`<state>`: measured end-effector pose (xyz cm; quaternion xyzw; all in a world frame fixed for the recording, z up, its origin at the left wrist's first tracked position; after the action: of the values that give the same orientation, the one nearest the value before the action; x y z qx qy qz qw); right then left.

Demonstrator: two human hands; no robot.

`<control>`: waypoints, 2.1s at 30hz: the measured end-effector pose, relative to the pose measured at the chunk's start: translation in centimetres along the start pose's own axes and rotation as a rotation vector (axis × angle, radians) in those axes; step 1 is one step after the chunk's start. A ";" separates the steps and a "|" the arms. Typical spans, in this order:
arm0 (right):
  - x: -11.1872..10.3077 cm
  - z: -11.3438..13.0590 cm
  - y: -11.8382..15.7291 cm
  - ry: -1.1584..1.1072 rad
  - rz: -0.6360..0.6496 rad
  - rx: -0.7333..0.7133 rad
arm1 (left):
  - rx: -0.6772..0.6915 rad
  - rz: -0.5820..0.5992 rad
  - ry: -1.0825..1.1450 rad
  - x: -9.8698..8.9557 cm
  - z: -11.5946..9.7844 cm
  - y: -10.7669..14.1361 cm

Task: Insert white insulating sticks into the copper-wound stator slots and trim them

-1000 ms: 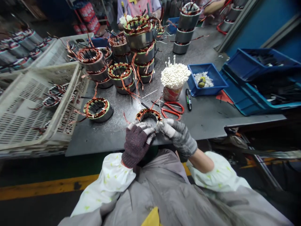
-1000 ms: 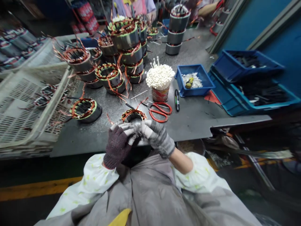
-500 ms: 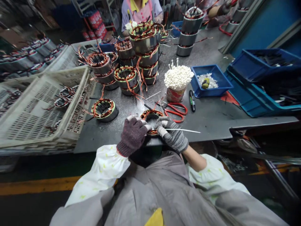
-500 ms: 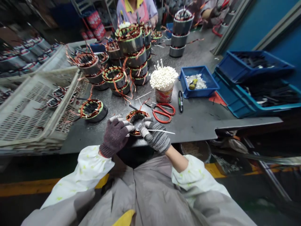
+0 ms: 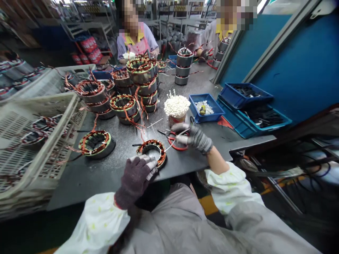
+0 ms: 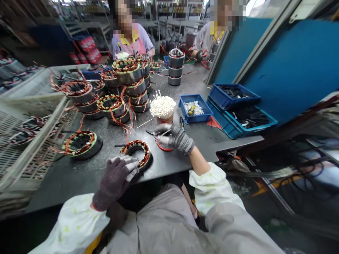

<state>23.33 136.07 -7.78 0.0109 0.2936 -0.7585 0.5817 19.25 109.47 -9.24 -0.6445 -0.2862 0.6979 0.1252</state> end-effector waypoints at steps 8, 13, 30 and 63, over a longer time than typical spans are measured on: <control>-7.2 0.0 -11.4 0.663 -0.460 0.071 | -0.108 -0.066 -0.069 0.1 -3.3 0.0; -7.2 -0.8 -14.8 0.557 -0.412 0.098 | -0.080 -0.031 -0.041 0.5 -2.0 0.5; -8.1 6.3 -4.6 -0.377 -0.593 -0.089 | -0.145 -0.084 0.017 0.4 -1.7 -0.5; 6.0 4.5 12.9 -0.144 -0.044 -0.070 | -0.210 0.092 0.008 1.1 -0.3 -1.2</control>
<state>34.34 126.81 -11.78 -0.0702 0.2775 -0.7592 0.5846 19.11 111.11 -9.46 -0.6694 -0.3274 0.6664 0.0258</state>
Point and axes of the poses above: each hand's wrist, its own y-axis away from the middle knuckle, its own x-axis out of the palm, z = x × y, the point moved 4 cm from there along -y, towards the middle knuckle, and after that the axes turned 1 degree about -x, right-handed, at the moved point
